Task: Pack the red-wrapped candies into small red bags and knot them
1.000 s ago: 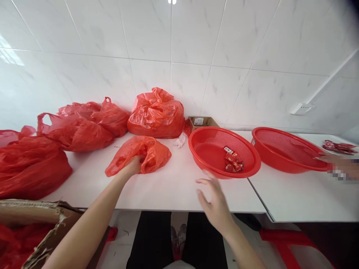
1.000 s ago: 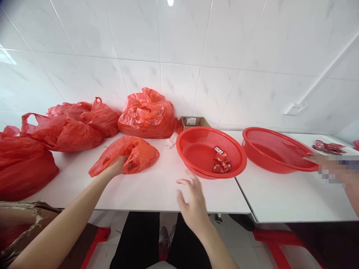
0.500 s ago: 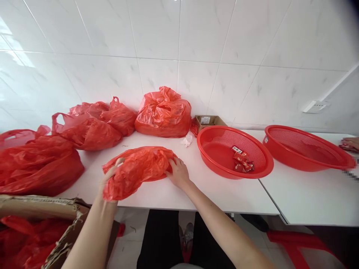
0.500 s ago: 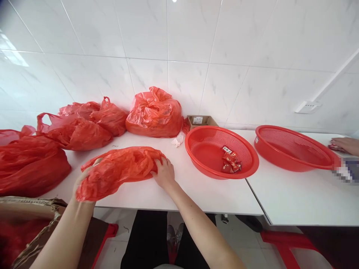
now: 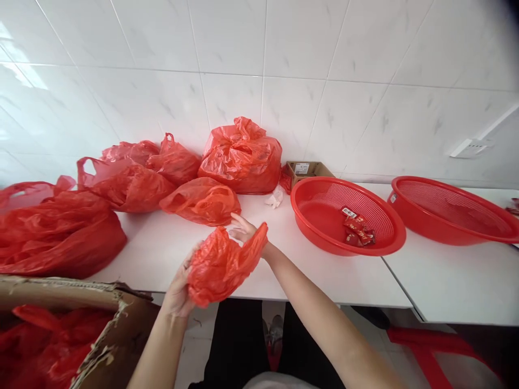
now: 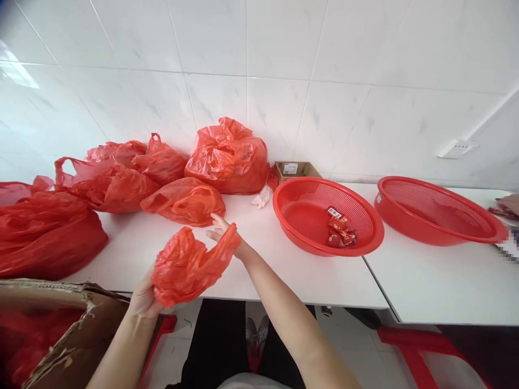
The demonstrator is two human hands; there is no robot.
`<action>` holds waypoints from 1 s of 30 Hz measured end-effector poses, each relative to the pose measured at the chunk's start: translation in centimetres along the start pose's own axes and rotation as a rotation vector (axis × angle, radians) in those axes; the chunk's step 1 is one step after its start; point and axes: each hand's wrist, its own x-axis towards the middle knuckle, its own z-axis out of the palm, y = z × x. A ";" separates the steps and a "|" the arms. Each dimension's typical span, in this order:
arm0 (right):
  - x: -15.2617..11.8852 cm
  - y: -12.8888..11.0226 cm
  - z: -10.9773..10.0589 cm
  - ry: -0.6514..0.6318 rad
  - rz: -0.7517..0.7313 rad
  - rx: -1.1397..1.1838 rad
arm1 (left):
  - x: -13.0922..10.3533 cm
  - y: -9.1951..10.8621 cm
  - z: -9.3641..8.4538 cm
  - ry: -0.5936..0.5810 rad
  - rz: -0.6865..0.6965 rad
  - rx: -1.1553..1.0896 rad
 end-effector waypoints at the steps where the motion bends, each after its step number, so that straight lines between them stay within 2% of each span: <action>1: -1.4 -0.5 -0.3 -0.057 -0.003 0.148 | 0.1 -0.2 0.0 -0.012 -0.020 -0.011; 3: -4.6 -1.0 -1.0 -0.188 0.038 0.328 | 0.5 -0.6 0.1 -0.027 -0.048 -0.021; 5: -7.7 -1.0 -1.4 -0.283 0.113 0.413 | 1.0 -1.2 0.6 -0.023 -0.046 -0.033; 7: -10.2 -0.5 -1.4 -0.313 0.158 0.438 | 1.4 -2.0 1.6 -0.012 -0.030 -0.046; 10: -12.6 0.3 -1.0 -0.282 0.168 0.417 | 1.8 -3.2 3.4 0.001 -0.007 -0.064; 15: -14.7 0.1 0.0 -0.048 0.128 0.288 | 1.6 -4.7 5.9 0.028 0.029 -0.102; 19: -15.1 0.4 -0.1 0.149 0.096 0.122 | 1.5 -5.0 6.9 0.064 0.035 -0.142; 22: -15.1 1.0 -1.5 0.417 0.025 0.143 | 2.4 -4.9 6.1 0.122 0.045 -0.152; 26: -15.9 0.3 -4.6 0.728 0.012 0.217 | 3.7 -4.0 3.7 0.266 0.111 -0.127; 28: -16.4 -0.6 -5.6 0.795 -0.048 0.080 | 3.1 -3.3 3.6 0.332 0.166 -0.096; 30: -16.7 -1.5 -5.8 0.762 -0.145 -0.172 | 1.4 -2.5 4.7 0.356 0.310 -0.017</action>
